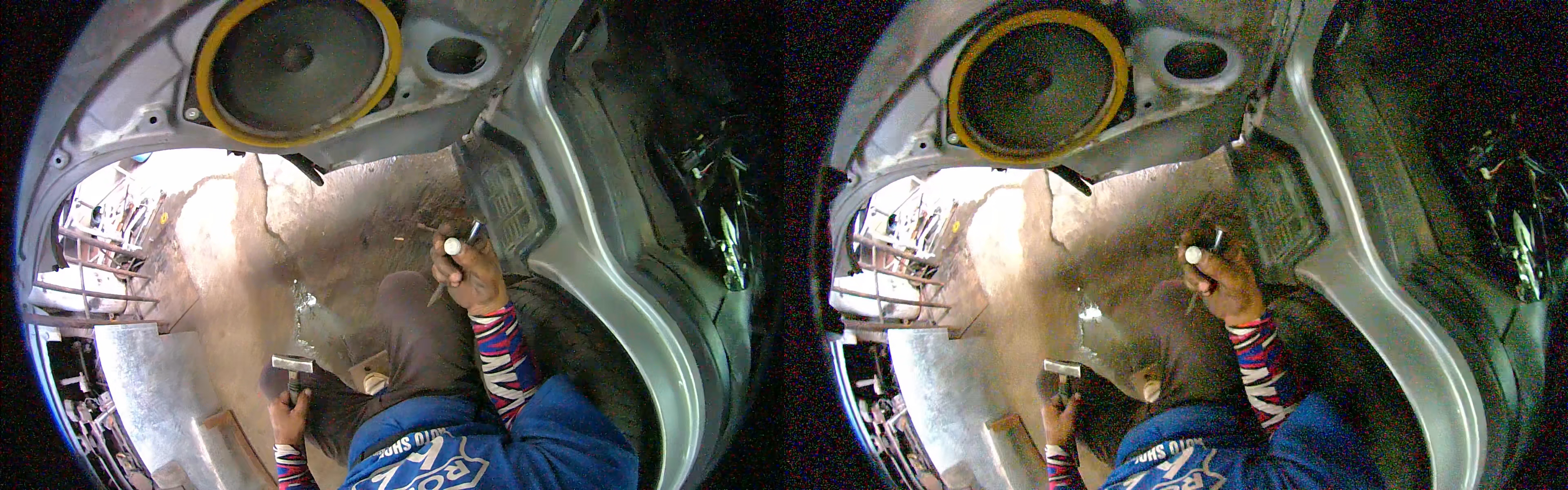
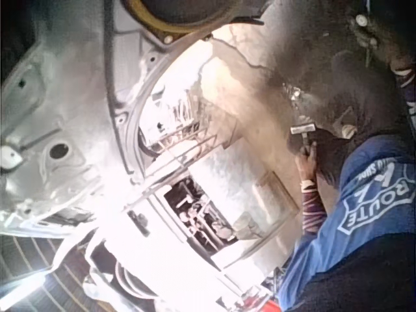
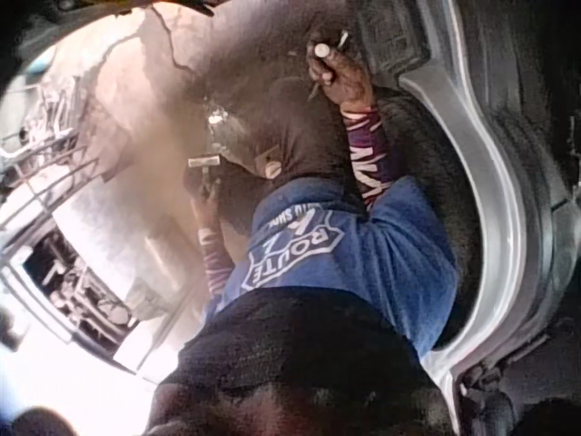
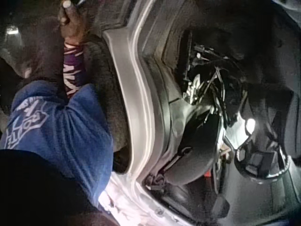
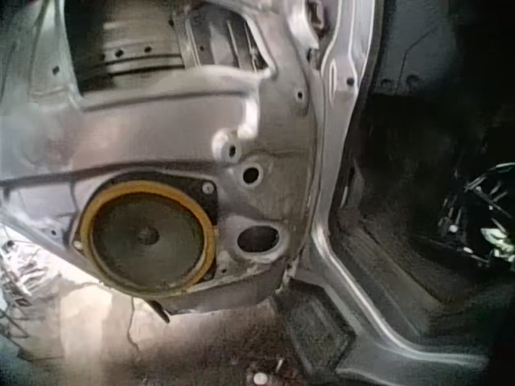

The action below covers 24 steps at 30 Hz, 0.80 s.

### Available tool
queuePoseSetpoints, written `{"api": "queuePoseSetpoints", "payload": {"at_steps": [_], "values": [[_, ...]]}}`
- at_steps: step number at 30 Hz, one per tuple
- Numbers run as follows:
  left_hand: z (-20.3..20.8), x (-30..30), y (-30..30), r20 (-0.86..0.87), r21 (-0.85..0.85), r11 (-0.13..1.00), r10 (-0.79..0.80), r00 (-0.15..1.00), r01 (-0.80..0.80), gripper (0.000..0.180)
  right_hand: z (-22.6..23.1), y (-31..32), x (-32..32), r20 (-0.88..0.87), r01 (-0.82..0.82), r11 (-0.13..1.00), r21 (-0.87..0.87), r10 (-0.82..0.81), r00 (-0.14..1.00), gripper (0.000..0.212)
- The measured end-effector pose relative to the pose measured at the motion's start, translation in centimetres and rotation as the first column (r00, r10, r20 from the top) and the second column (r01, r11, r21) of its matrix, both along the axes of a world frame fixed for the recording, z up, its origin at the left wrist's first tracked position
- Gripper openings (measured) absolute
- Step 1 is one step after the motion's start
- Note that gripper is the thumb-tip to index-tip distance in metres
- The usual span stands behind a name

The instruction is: The person removes a car speaker from the driver's side door panel. They use a hammer and punch to remove rivets, then detach the speaker and place it on the seat.

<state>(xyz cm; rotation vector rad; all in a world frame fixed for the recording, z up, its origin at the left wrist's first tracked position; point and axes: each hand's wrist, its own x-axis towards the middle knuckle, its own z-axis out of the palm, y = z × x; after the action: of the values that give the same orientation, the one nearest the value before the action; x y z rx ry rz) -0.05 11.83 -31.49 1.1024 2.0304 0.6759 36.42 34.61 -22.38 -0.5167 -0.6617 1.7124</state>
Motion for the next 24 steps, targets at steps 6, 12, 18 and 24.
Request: {"api": "queuePoseSetpoints", "payload": {"at_steps": [6,12,18,24], "values": [[-0.5,1.3,1.5,-0.046,0.188,0.981,-0.028,0.999,0.036,0.044,3.9,-1.6,-1.2,0.024,0.084,0.996,0.044,-0.085,0.996,0.025],[0.8,2.7,3.7,-0.008,0.239,0.966,-0.101,0.995,0.100,0.046,6.3,-3.0,-1.2,-0.040,0.051,0.998,0.024,-0.050,0.998,0.025],[1.7,3.9,4.7,-0.174,-0.053,0.991,-0.134,0.976,0.126,0.046,8.0,-3.5,-1.7,0.009,0.110,0.994,-0.003,-0.110,0.994,0.021],[0.5,5.1,5.5,-0.140,0.221,0.957,-0.158,0.978,0.186,0.046,8.6,-3.6,-1.6,0.003,0.194,0.980,-0.044,-0.194,0.981,0.014]]}}
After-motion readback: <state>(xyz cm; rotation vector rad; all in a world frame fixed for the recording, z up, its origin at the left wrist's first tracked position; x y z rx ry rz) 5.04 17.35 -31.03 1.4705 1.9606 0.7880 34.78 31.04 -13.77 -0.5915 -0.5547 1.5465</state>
